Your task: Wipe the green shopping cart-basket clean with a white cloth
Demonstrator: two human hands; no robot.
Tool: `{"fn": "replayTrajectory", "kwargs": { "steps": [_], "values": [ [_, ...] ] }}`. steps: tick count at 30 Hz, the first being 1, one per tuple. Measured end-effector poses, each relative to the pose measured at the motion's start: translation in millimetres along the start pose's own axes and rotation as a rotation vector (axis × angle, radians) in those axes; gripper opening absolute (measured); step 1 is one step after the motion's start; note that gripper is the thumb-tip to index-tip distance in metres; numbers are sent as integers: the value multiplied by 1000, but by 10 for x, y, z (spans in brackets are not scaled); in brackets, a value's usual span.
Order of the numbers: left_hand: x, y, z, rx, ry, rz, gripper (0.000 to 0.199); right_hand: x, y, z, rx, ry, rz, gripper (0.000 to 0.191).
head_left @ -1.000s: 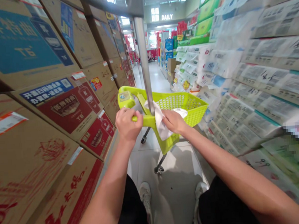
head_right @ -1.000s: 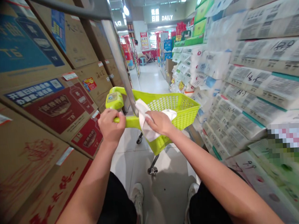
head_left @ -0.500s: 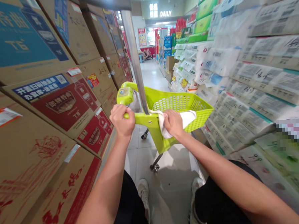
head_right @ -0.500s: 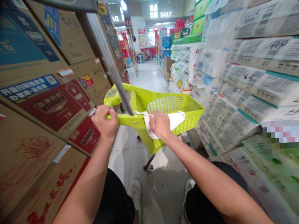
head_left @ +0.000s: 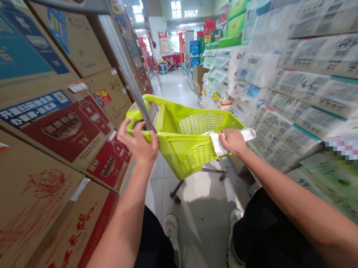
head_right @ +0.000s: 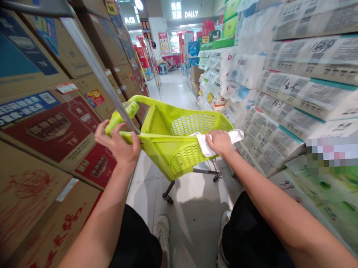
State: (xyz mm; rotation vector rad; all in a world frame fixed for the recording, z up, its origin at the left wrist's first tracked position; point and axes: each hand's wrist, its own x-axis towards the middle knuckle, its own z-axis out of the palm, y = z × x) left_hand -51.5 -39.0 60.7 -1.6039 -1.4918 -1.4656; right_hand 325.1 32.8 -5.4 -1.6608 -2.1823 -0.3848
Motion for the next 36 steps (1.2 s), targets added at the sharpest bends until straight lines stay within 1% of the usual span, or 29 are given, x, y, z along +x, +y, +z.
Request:
{"fn": "replayTrajectory", "kwargs": {
  "steps": [2, 4, 5, 7, 8, 10, 13, 14, 15, 16, 17, 18, 19, 20, 22, 25, 27, 28, 29, 31, 33, 36],
  "values": [
    [-74, 75, 95, -27, -151, 121, 39, 44, -24, 2, -1, -5, 8, 48],
    [-120, 113, 180, -30, -258, 197, 35, 87, -80, -1, -1, -11, 38, 49],
    [-133, 126, 216, -21, -283, 208, 34, 105, -124, -3, 0, -12, 62, 49],
    [-148, 155, 272, 12, -291, 180, 35, 138, -284, -14, 18, -12, 104, 49],
    [-152, 173, 294, 30, -286, 153, 37, 157, -413, -27, 41, -7, 107, 49],
    [-162, 208, 324, 50, -280, 109, 40, 211, -778, -75, 125, 18, 55, 48],
    [-184, 227, 325, 25, -300, 92, 44, 325, -1449, -199, 319, 65, -140, 51],
    [-190, 220, 312, 13, -302, 91, 45, 362, -1640, -244, 377, 71, -203, 53],
    [-193, 207, 295, 5, -302, 90, 45, 391, -1785, -283, 424, 71, -261, 55],
    [-191, 187, 274, -1, -301, 88, 44, 410, -1871, -310, 455, 65, -312, 56],
    [-185, 163, 251, -7, -303, 84, 43, 416, -1892, -321, 473, 57, -352, 56],
    [-174, 135, 229, -10, -306, 77, 43, 409, -1845, -313, 478, 50, -378, 56],
    [-158, 104, 208, -10, -312, 68, 44, 389, -1735, -288, 470, 38, -394, 55],
    [-139, 72, 190, -6, -318, 57, 45, 359, -1571, -249, 453, 21, -396, 54],
    [-101, 10, 163, 17, -327, 35, 48, 291, -1134, -156, 394, -31, -369, 52],
    [-70, -45, 143, 60, -330, 28, 48, 224, -457, -71, 280, -171, -318, 49],
    [-80, -36, 135, 65, -333, 25, 47, 219, -165, -85, 204, -273, -250, 50],
    [-93, -17, 132, 59, -335, 20, 47, 224, -90, -110, 169, -315, -215, 51],
    [-111, 9, 130, 51, -336, 16, 46, 232, -62, -142, 141, -345, -190, 54],
    [-155, 72, 129, 37, -326, 15, 45, 253, -130, -213, 115, -364, -179, 57],
    [-200, 137, 135, 32, -303, 40, 44, 277, -313, -275, 132, -348, -192, 58],
    [-253, 235, 155, 10, -272, 84, 41, 318, -692, -336, 204, -300, -235, 58]
  ]
}}
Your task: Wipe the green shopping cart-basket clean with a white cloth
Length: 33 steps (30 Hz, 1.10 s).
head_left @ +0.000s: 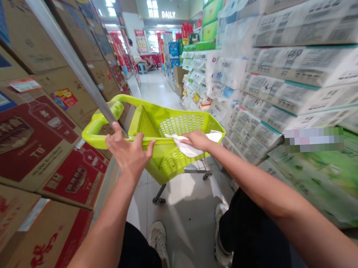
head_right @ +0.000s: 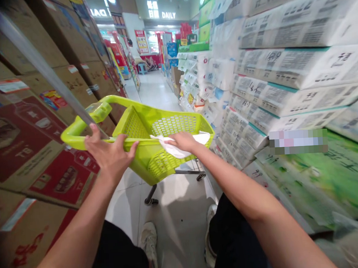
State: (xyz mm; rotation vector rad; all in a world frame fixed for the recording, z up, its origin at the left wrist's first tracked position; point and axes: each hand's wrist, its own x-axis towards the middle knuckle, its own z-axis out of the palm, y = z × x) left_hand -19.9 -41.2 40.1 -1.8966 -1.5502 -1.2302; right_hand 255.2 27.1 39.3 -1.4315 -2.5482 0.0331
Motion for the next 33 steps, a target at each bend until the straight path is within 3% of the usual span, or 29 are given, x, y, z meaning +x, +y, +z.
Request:
{"fn": "replayTrajectory", "kwargs": {
  "steps": [4, 7, 9, 14, 17, 20, 25, 27, 30, 33],
  "values": [
    [-8, 130, 16, -72, 13, -18, 38, 137, -406, 20, 54, 85, -87, 60],
    [2, 172, -1, -90, 0, -31, 39, 100, -417, 27, 36, 102, -48, 65],
    [2, 160, -17, -96, -15, -24, 39, -25, -230, 24, -22, 89, 12, 69],
    [-33, 70, -29, -22, 4, 26, 41, -512, 564, -56, -198, -24, 251, 68],
    [-64, 66, 3, -7, 18, 18, 45, -676, 784, -122, -214, -59, 318, 63],
    [-96, 151, 66, -11, 17, 11, 47, -619, 580, -164, -140, -49, 265, 54],
    [-127, 378, 204, -8, 26, 8, 44, -254, -269, -181, 142, 66, 25, 60],
    [-119, 410, 243, -19, 38, 1, 41, -154, -480, -159, 229, 124, -51, 61],
    [-82, 355, 258, -33, 38, 0, 40, -167, -422, -72, 275, 184, -117, 55],
    [-36, 254, 236, -34, 36, 7, 44, -354, -14, 62, 157, 240, -109, 53]
  ]
}}
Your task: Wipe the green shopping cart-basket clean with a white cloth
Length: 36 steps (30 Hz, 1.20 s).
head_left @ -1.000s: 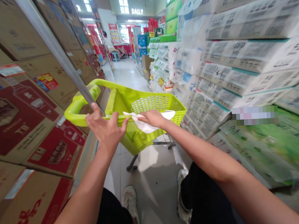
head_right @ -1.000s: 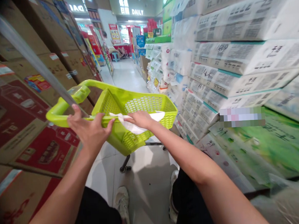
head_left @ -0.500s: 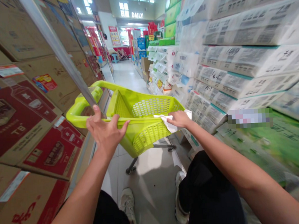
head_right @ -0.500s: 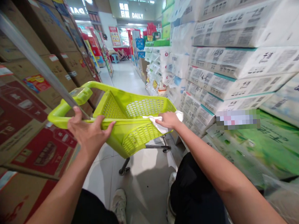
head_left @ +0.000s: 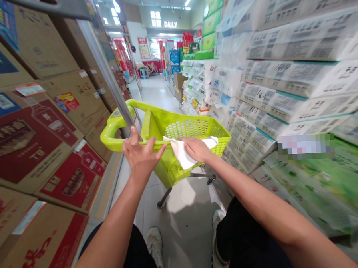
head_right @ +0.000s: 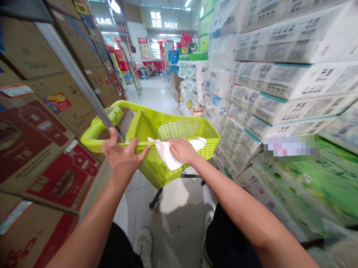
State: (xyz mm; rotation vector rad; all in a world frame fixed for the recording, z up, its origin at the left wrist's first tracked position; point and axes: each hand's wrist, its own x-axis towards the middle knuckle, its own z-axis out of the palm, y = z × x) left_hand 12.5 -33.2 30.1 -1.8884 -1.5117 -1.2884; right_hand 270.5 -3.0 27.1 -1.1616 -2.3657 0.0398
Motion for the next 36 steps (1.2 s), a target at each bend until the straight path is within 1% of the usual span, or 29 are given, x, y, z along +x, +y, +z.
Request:
{"fn": "replayTrajectory", "kwargs": {
  "steps": [3, 5, 6, 7, 9, 12, 14, 16, 18, 19, 20, 21, 23, 26, 28, 30, 32, 34, 36],
  "values": [
    [28, -53, -18, 25, 10, 12, 46, -294, 399, -8, -171, 53, 69, 55],
    [29, -50, -13, 45, 14, 24, 46, -420, 515, -8, -219, 95, 111, 54],
    [24, -41, -6, 48, 17, 26, 46, -451, 514, -4, -220, 118, 122, 52],
    [18, -28, 3, 47, 20, 22, 47, -458, 476, 1, -211, 140, 122, 50],
    [0, 2, 24, 35, 22, 5, 48, -411, 321, 6, -182, 176, 97, 46],
    [-26, 44, 46, 15, 6, -13, 47, -227, 34, -9, -164, 195, 36, 42],
    [-36, 64, 50, 4, -10, -19, 47, -67, -97, -25, -154, 203, 23, 43],
    [-39, 72, 46, -4, -19, -30, 48, 91, -153, -31, -113, 196, -4, 44],
    [-35, 69, 36, -8, -29, -38, 48, 220, -147, -20, -62, 135, -62, 49],
    [-32, 65, 29, -10, -36, -41, 49, 267, -126, -10, -47, 83, -72, 52],
    [-30, 59, 20, -12, -44, -43, 49, 298, -95, 0, -50, 22, -53, 56],
    [-27, 53, 10, -14, -50, -44, 49, 315, -53, 8, -74, -38, -2, 60],
    [-24, 44, -13, -7, -56, -40, 48, 309, 69, 2, -166, -129, 152, 69],
    [-25, 46, -41, 7, -53, -46, 45, 238, 329, -74, -298, -202, 367, 80],
    [-31, 61, -42, 1, -47, -62, 44, 193, 478, -145, -328, -243, 491, 83],
    [-42, 85, -26, 1, -36, -69, 43, 185, 517, -185, -324, -275, 550, 81],
    [-54, 117, 2, 16, -26, -56, 44, 230, 398, -163, -278, -263, 497, 72],
    [-64, 147, 31, 28, -21, -37, 44, 323, 148, -86, -218, -204, 408, 67],
    [-67, 165, 52, 32, -15, -26, 45, 441, -145, 4, -180, -136, 395, 68]
  ]
}}
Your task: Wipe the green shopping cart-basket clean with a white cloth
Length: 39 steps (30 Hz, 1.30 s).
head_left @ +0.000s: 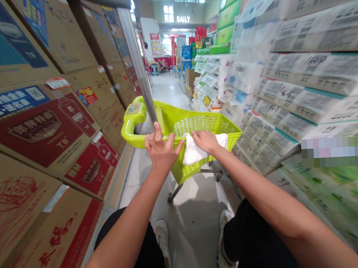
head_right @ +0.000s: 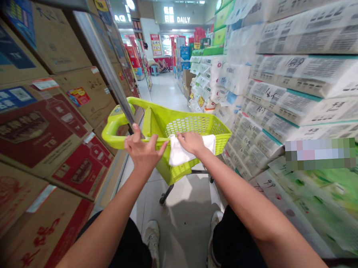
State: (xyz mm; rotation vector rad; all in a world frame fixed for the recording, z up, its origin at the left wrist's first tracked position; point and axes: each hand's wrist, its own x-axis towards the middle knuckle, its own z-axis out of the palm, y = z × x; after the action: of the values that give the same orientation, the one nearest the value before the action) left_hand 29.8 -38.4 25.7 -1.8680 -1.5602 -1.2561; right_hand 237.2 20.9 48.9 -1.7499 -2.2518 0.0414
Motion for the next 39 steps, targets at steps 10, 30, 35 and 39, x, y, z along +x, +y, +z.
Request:
{"fn": "replayTrajectory", "kwargs": {
  "steps": [10, 30, 35, 39],
  "values": [
    [33, -25, 0, 41, 61, -40, 57, 116, -490, -202, 132, -233, 129, 82],
    [-22, -29, -29, 11, 60, -35, 42, -309, 628, 74, -212, 129, 129, 54],
    [-17, 9, -1, -11, 38, -22, 47, -257, -436, 100, -2, 202, -95, 58],
    [20, -119, -45, 36, 75, -2, 40, -203, -663, 104, 27, 170, -108, 70]
  ]
}}
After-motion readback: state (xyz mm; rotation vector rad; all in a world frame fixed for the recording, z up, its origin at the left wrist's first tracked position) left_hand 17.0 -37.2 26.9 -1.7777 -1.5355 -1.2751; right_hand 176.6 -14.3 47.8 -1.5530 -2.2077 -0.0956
